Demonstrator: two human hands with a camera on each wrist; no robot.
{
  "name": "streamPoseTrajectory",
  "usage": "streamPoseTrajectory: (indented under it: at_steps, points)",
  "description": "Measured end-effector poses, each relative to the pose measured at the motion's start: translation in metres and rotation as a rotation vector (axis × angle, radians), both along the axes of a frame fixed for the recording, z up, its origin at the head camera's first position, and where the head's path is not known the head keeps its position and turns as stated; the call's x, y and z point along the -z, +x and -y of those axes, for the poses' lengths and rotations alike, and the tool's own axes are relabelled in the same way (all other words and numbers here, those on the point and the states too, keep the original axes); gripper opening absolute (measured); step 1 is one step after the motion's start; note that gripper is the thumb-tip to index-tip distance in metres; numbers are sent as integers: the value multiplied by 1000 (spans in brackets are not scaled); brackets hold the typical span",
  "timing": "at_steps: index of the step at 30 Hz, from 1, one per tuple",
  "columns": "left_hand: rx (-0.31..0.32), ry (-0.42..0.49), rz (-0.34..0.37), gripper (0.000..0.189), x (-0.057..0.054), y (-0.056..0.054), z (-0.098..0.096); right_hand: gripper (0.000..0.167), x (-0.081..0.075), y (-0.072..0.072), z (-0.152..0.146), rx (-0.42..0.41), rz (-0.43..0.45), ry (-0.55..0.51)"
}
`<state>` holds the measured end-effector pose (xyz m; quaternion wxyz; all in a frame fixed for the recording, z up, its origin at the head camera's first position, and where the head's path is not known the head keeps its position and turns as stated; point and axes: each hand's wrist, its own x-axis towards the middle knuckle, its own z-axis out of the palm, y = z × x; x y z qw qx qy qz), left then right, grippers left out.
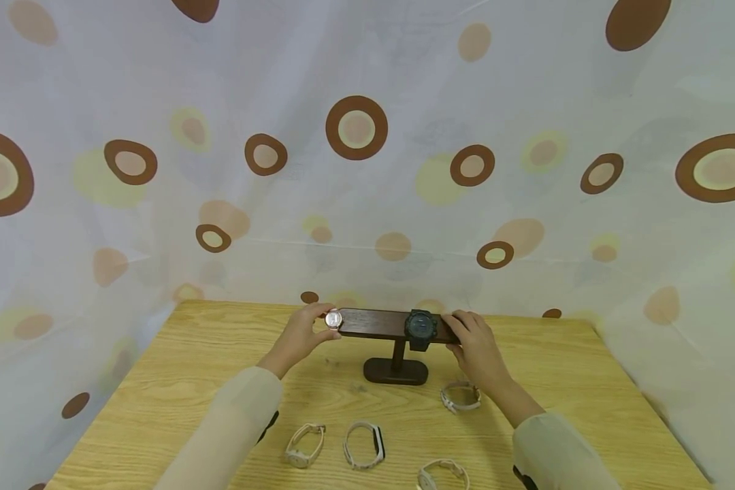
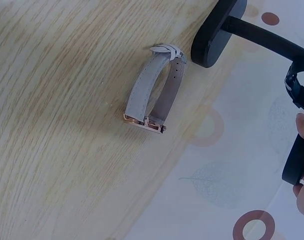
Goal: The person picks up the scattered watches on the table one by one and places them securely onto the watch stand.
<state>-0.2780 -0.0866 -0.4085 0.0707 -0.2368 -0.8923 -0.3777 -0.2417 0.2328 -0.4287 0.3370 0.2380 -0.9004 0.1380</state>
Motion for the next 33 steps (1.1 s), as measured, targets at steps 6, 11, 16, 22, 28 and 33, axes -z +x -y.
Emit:
streamPoseTrajectory:
  at_steps: [6,11,16,22,28,33]
  points:
    - [19,1,-1,55,-2,0,-1,55,-1,0,-1,-17,19,-17]
    - [21,2,-2,55,-2,0,-1,55,-1,-1,-1,-27,22,-20]
    - [20,-4,-14,56,-2,0,-2,56,-2,-1,-1,-18,56,-28]
    - [23,-5,-33,57,0,-1,-3,56,-3,0,-1,-11,73,-25]
    - [12,-8,-29,58,0,-1,-3,55,-2,0,0,-4,73,-15]
    - [13,-18,-35,57,-1,-1,-4,55,-4,0,1,12,60,13]
